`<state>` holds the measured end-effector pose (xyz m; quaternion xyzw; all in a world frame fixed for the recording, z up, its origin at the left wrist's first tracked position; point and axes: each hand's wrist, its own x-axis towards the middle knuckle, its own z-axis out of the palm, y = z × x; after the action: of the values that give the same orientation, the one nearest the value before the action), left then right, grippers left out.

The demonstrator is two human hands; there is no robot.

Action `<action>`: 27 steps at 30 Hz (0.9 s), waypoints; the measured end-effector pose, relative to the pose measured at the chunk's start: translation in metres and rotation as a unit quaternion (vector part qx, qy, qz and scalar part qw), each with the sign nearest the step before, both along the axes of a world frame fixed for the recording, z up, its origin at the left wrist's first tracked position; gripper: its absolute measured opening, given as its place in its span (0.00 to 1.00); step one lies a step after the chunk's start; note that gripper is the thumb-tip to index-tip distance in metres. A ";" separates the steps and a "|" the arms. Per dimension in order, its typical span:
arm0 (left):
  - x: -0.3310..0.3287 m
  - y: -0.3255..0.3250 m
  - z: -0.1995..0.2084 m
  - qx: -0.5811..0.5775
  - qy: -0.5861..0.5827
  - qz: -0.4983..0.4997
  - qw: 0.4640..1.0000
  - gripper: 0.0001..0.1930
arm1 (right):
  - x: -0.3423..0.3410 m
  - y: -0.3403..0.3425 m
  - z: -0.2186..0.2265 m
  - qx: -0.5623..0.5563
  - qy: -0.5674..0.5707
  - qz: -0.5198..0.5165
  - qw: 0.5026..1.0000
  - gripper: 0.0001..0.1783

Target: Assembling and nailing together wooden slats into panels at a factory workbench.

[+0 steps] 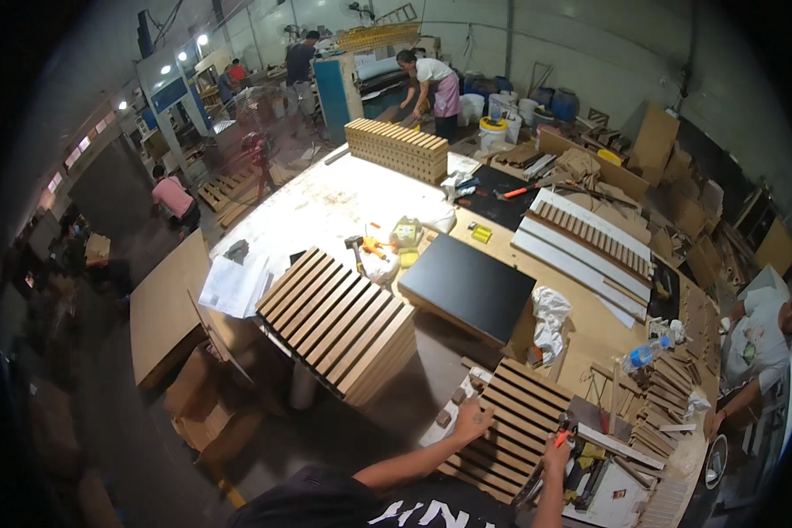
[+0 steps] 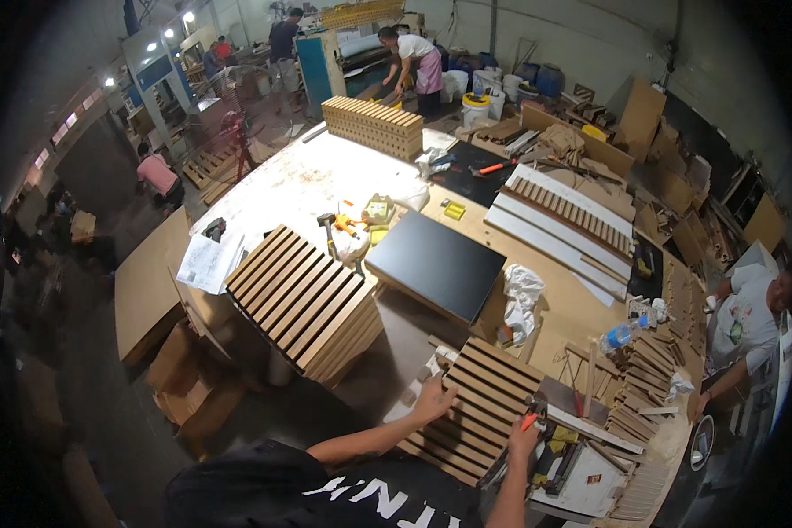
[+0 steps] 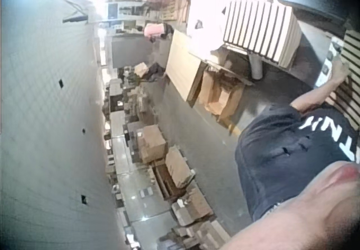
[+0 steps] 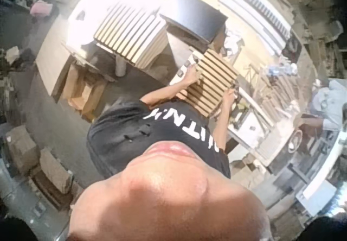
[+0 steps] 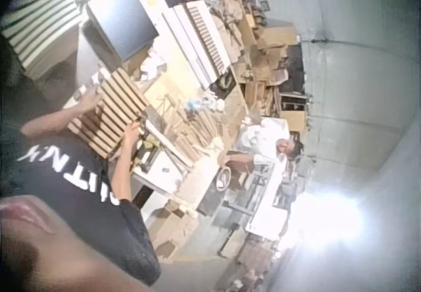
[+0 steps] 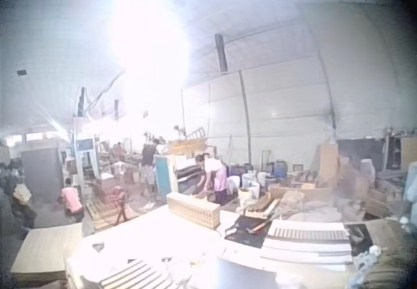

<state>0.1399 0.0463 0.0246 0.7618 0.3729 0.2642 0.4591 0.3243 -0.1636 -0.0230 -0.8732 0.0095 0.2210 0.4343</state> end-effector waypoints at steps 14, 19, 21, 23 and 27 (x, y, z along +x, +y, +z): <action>-0.005 0.020 -0.022 -0.075 -0.026 0.004 0.997 0.20 | -0.029 0.037 0.057 -0.028 0.025 0.001 0.999 0.21; -0.009 0.020 -0.009 -0.111 -0.020 -0.019 0.993 0.20 | -0.034 0.037 0.070 -0.062 0.040 0.020 0.997 0.24; -0.010 0.019 -0.005 -0.090 -0.008 -0.012 0.996 0.21 | -0.037 0.037 0.069 -0.086 0.053 -0.009 0.995 0.24; -0.009 0.017 -0.011 -0.047 -0.019 -0.011 0.999 0.21 | -0.038 0.036 0.067 -0.086 0.050 -0.014 0.995 0.23; -0.008 0.018 -0.011 -0.024 -0.045 -0.012 0.999 0.20 | -0.031 0.031 0.058 -0.094 0.067 -0.002 0.993 0.18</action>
<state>0.1322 0.0646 0.0134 0.7424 0.3485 0.2838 0.4968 0.2931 -0.1324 0.0350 -0.8931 0.0608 0.2767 0.3494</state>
